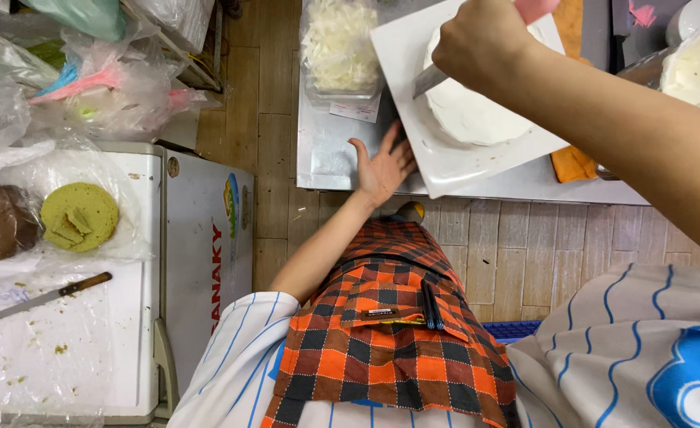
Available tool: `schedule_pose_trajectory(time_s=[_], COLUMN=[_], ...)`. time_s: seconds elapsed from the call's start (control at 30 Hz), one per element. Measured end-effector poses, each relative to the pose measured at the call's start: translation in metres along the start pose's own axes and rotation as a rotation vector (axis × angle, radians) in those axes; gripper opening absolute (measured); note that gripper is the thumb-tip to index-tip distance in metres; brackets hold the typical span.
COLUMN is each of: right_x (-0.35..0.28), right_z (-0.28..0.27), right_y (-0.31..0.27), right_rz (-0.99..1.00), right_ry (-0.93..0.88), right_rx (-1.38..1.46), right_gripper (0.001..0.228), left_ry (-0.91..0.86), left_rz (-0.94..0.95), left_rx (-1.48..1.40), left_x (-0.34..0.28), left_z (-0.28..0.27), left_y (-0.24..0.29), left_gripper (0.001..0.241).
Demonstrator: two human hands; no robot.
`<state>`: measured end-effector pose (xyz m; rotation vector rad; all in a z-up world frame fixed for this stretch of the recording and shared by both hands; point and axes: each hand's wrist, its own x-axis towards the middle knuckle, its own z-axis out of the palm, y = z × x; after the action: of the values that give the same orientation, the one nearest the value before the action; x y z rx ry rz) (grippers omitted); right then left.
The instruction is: The person places a round green cake layer onto a white square board and spreads white frosting around the edges and over the top surface using a metal spatula. The person rotates the board to ensure even coverage and smooths the frosting layer.
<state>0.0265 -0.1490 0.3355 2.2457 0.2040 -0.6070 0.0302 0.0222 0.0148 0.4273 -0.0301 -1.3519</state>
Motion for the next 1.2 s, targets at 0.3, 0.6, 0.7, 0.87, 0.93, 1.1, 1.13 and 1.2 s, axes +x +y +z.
schedule_pose_trajectory(time_s=[0.3, 0.6, 0.7, 0.87, 0.93, 1.1, 1.13, 1.2], right_x=[-0.011, -0.016, -0.008, 0.002, -0.007, -0.016, -0.011, -0.001], right_z=[0.000, 0.008, 0.013, 0.023, 0.026, 0.030, 0.030, 0.031], right_y=[-0.005, -0.018, -0.007, 0.008, 0.005, 0.005, 0.008, 0.016], right_rz=[-0.068, -0.052, -0.054, -0.008, -0.036, -0.040, -0.007, 0.062], right_ry=[0.029, -0.074, -0.017, -0.006, -0.023, -0.002, -0.004, -0.010], right_rx=[0.064, 0.005, 0.086, 0.039, 0.016, 0.076, 0.065, 0.041], right_gripper=[0.012, 0.013, 0.014, 0.014, 0.012, 0.011, 0.010, 0.008], left_ry=[-0.013, -0.017, 0.034, -0.041, -0.069, -0.043, -0.015, 0.080], left_rz=[-0.085, 0.076, 0.009, -0.211, -0.207, -0.139, -0.108, -0.045], left_rx=[-0.127, -0.171, -0.210, -0.129, -0.132, -0.001, 0.022, 0.019], left_x=[0.000, 0.015, 0.009, 0.000, 0.001, 0.010, 0.012, 0.015], left_z=[-0.016, -0.023, -0.013, 0.005, 0.004, -0.016, -0.020, -0.023], left_y=[-0.010, 0.034, 0.030, -0.005, -0.009, 0.006, 0.006, 0.000], left_gripper=[0.131, 0.135, 0.131, 0.131, 0.132, 0.132, 0.133, 0.135])
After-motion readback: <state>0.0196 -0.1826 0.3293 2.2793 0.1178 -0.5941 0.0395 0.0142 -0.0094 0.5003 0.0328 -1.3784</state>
